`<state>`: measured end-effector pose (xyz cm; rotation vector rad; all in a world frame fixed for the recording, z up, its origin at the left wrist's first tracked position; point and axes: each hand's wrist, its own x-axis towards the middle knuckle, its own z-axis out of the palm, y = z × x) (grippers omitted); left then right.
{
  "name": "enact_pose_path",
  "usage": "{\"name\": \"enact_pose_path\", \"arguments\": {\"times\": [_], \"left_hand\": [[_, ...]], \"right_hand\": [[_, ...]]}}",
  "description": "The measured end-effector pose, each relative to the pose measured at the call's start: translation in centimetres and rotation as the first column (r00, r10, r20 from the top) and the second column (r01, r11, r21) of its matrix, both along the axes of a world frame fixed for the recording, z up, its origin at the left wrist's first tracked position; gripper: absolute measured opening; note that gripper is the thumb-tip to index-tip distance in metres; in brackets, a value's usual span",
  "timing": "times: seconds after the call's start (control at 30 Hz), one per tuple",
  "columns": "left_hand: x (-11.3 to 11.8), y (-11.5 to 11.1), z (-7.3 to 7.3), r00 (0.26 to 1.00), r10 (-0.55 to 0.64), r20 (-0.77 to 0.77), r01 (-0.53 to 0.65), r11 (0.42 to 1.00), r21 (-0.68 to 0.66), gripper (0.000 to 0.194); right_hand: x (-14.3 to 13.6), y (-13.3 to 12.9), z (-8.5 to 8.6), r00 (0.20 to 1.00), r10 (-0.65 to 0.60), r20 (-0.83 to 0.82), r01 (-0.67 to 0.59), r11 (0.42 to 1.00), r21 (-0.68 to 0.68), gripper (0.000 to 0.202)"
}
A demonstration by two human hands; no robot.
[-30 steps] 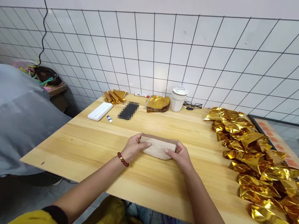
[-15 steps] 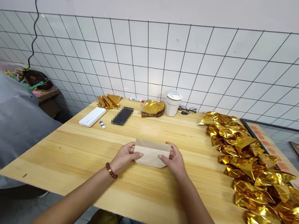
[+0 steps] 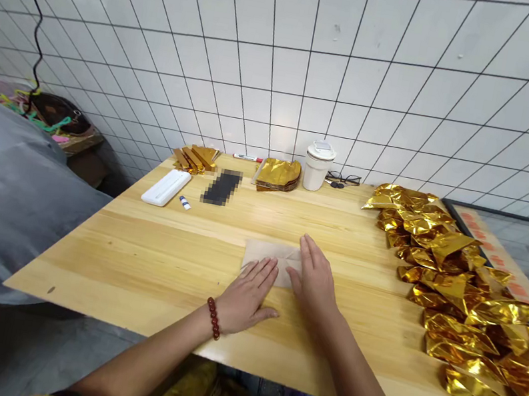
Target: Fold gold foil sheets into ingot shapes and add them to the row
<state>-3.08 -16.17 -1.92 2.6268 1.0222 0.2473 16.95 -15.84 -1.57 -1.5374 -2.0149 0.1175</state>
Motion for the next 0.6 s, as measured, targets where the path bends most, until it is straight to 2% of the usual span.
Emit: {"name": "enact_pose_path", "arguments": {"times": [0.07,0.13,0.27,0.37,0.47,0.6], "left_hand": [[-0.3,0.1,-0.6,1.000,0.001,0.024,-0.002,1.000,0.024,0.089],[-0.4,0.2,-0.9,0.999,0.008,0.052,-0.010,0.999,0.048,0.086],[-0.2,-0.1,-0.7,0.998,0.038,0.046,-0.041,0.997,0.060,0.085],[-0.6,-1.4,-0.2,0.998,0.059,-0.006,-0.059,0.997,0.050,0.086],[-1.6,-3.0,0.1,0.997,0.065,-0.030,-0.063,0.995,0.073,0.083],[-3.0,-3.8,-0.3,1.000,0.025,-0.010,-0.024,0.994,0.106,0.091]], "right_hand": [[-0.4,-1.0,-0.1,0.974,0.161,0.158,-0.154,0.986,-0.056,0.066],[-0.8,-1.9,-0.6,0.931,0.265,0.250,-0.233,0.960,-0.153,0.070],[-1.8,-3.1,-1.7,0.932,0.197,0.305,-0.142,0.971,-0.192,0.070],[-2.6,-4.4,-1.9,0.931,0.162,0.327,-0.105,0.977,-0.184,0.069],[-3.4,-6.7,-2.0,0.932,0.119,0.342,-0.083,0.989,-0.118,0.072],[-3.1,-9.1,-2.5,0.932,0.060,0.357,-0.054,0.998,-0.028,0.074]]}}
